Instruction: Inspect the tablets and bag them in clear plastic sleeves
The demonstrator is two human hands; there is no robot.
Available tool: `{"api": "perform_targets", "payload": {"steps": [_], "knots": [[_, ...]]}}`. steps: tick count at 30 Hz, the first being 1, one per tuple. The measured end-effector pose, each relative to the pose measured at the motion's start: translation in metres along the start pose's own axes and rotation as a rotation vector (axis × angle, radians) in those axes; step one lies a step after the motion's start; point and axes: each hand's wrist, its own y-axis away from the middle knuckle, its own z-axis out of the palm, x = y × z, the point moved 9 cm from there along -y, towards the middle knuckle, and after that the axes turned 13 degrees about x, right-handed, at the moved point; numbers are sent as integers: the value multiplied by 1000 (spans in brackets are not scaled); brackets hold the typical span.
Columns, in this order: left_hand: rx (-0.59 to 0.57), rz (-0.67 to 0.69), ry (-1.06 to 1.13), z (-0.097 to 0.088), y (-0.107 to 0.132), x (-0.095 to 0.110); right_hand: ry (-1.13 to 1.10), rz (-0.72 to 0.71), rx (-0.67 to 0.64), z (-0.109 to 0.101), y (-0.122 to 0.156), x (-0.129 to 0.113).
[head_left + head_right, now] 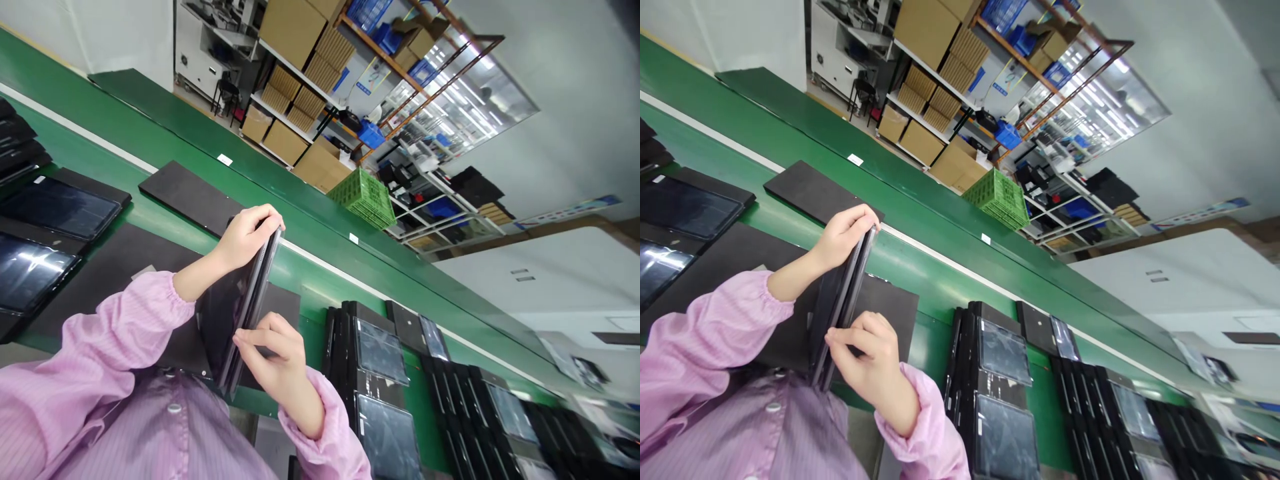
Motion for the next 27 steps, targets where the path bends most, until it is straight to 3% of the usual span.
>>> {"api": "perform_targets", "payload": {"steps": [9,19,27], "knots": [[-8,65,-17,2,3,8,33,74,17,-4,12,3],[3,133,-52,0,6,16,112,-9,253,-25,25,-7],[-14,170,-50,4,7,19,206,-94,71,-27,19,-10]]}}
